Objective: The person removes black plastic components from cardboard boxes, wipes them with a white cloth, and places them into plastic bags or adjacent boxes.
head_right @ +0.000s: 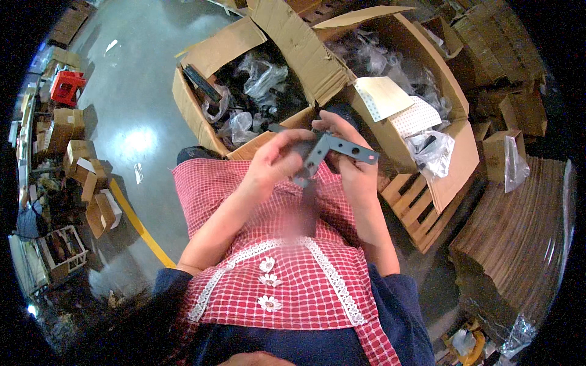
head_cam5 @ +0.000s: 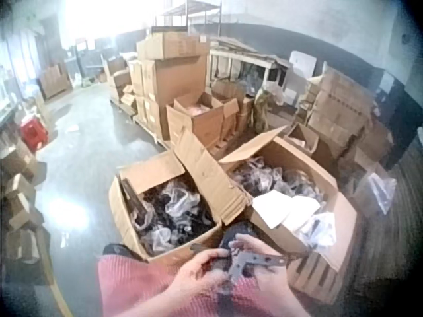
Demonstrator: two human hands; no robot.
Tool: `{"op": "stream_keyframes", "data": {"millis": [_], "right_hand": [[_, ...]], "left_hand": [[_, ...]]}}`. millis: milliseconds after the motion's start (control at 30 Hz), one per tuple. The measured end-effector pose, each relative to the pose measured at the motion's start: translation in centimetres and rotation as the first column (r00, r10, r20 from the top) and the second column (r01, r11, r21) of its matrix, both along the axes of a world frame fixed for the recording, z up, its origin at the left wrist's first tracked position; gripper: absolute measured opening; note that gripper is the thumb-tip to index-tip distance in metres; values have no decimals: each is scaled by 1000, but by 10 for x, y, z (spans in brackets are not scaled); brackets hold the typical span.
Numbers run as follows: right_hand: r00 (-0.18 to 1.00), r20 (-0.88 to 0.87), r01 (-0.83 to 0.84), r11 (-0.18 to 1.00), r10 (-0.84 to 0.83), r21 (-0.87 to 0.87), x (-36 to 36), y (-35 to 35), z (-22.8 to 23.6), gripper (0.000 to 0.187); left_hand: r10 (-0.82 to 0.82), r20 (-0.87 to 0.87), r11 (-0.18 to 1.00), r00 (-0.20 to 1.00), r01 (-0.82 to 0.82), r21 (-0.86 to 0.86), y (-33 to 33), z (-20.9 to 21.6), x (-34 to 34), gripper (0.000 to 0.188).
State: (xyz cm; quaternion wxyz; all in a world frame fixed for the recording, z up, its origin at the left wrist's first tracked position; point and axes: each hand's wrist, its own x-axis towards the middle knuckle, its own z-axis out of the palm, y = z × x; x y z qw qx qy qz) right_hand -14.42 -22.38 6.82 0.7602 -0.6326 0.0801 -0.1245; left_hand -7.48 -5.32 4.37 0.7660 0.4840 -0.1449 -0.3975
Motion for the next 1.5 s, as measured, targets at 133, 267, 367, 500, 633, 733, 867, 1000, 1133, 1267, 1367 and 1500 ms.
{"op": "stream_keyframes", "data": {"millis": [133, 267, 367, 500, 633, 733, 867, 1000, 1133, 1267, 1367, 1500], "right_hand": [[998, 41, -39, 999, 40, -29, -3, 11, -11, 59], [993, 1, -97, 817, 119, -569, -6, 37, 6, 72], [992, -95, -122, 757, 79, -641, -12, 54, 11, 74], [971, -236, -71, 989, 38, -129, -18, 17, 7, 58], [977, -212, -23, 971, -29, -239, -14, -7, 4, 39], [967, -253, -100, 957, 30, -271, -12, -11, 2, 28], [944, -329, -142, 938, 32, -315, -7, -6, 4, 24], [804, -588, -457, 536, -94, -710, 11, -3, 24, 24], [943, -325, -298, 266, -64, -917, 12, 0, 9, 22], [990, -123, -130, 127, 64, -983, 15, 1, 8, 20], [982, -155, -168, 122, 105, -978, 18, 3, 10, 19], [977, -84, -96, 51, 196, -994, 23, 4, 11, 16]], "left_hand": [[-23, -71, 999, 997, 20, -46, -4, 4, -2, 67], [57, -6, 990, 998, -55, 128, -3, -22, 6, 51], [256, 105, 957, 961, -268, 114, -6, -35, 7, 29], [274, -154, 961, 949, -275, 18, 7, -29, 17, 28], [261, -301, 951, 917, -297, -82, 12, -29, 26, 26], [265, -299, 949, 917, -302, -84, 10, -34, 23, 22], [317, -242, 943, 917, -331, -20, 8, -30, 18, 18], [345, -126, 936, 930, -351, -23, 8, -33, 15, 17], [282, -192, 956, 940, -292, -26, 9, -38, 16, 20], [224, -332, 971, 916, -240, -6, 11, -38, 21, 22], [221, -320, 973, 921, -230, 8, 11, -41, 19, 23], [194, -295, 980, 936, -175, 90, 9, -35, 19, 24]]}}
